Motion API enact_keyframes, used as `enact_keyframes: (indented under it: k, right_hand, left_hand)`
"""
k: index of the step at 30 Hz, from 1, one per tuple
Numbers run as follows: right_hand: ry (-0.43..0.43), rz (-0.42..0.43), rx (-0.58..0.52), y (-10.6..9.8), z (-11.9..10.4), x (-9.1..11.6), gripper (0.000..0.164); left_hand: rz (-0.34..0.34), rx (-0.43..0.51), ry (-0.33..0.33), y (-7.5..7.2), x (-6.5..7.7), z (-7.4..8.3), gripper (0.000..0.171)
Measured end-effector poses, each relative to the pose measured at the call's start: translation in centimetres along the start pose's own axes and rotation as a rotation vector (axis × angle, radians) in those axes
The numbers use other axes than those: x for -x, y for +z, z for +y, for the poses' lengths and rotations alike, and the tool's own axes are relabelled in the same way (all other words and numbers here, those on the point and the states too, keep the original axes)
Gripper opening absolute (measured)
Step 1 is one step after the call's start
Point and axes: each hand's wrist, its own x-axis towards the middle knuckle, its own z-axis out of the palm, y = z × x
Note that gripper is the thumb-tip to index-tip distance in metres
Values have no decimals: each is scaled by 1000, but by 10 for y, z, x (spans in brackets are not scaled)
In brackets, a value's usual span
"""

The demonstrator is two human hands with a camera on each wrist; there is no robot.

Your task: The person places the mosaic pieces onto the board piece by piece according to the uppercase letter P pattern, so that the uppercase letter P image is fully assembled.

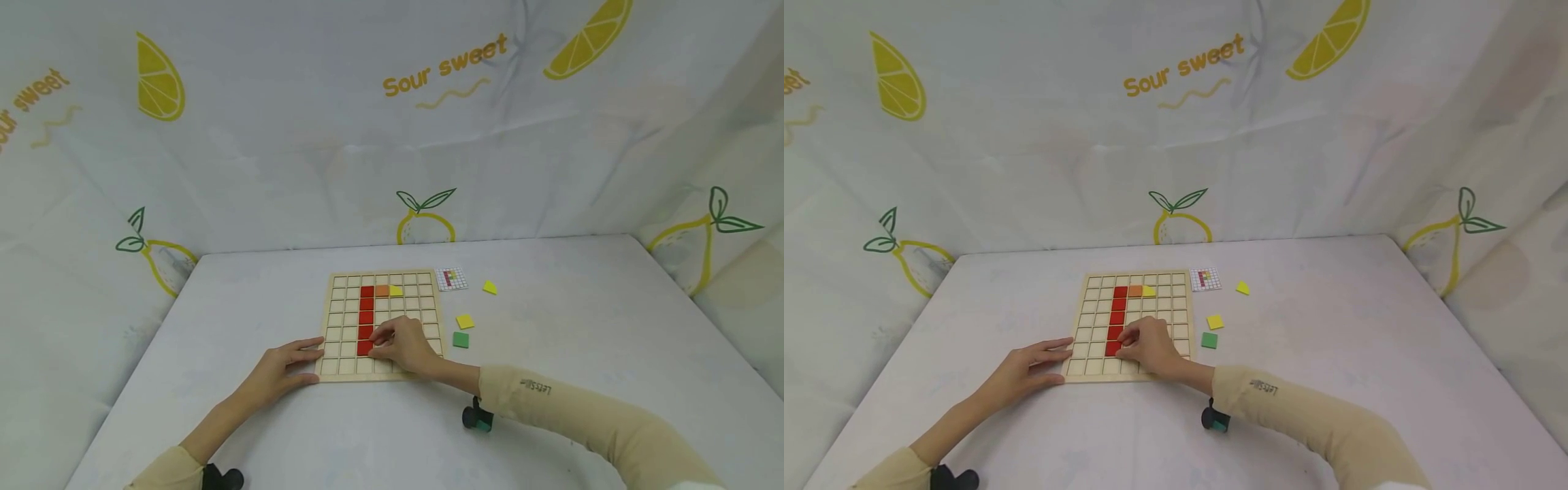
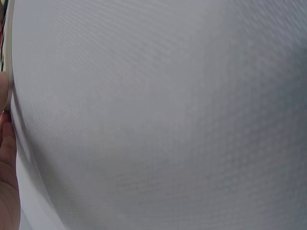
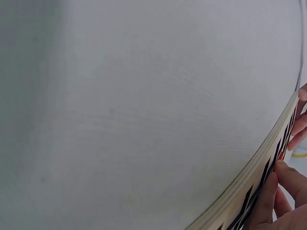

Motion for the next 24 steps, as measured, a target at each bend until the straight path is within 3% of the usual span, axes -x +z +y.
enact_keyframes:
  k: [10, 14, 24]
  right_hand:
    - [-7, -9, 2, 2, 3, -1, 16]
    - [-6, -14, -15, 1, 4, -1, 16]
    - [50, -63, -98, -15, 0, 5, 14]
  left_hand:
    - [10, -6, 30, 0, 1, 2, 44]
    - [7, -2, 11, 1, 0, 2, 45]
    - [-5, 8, -2, -2, 1, 6, 45]
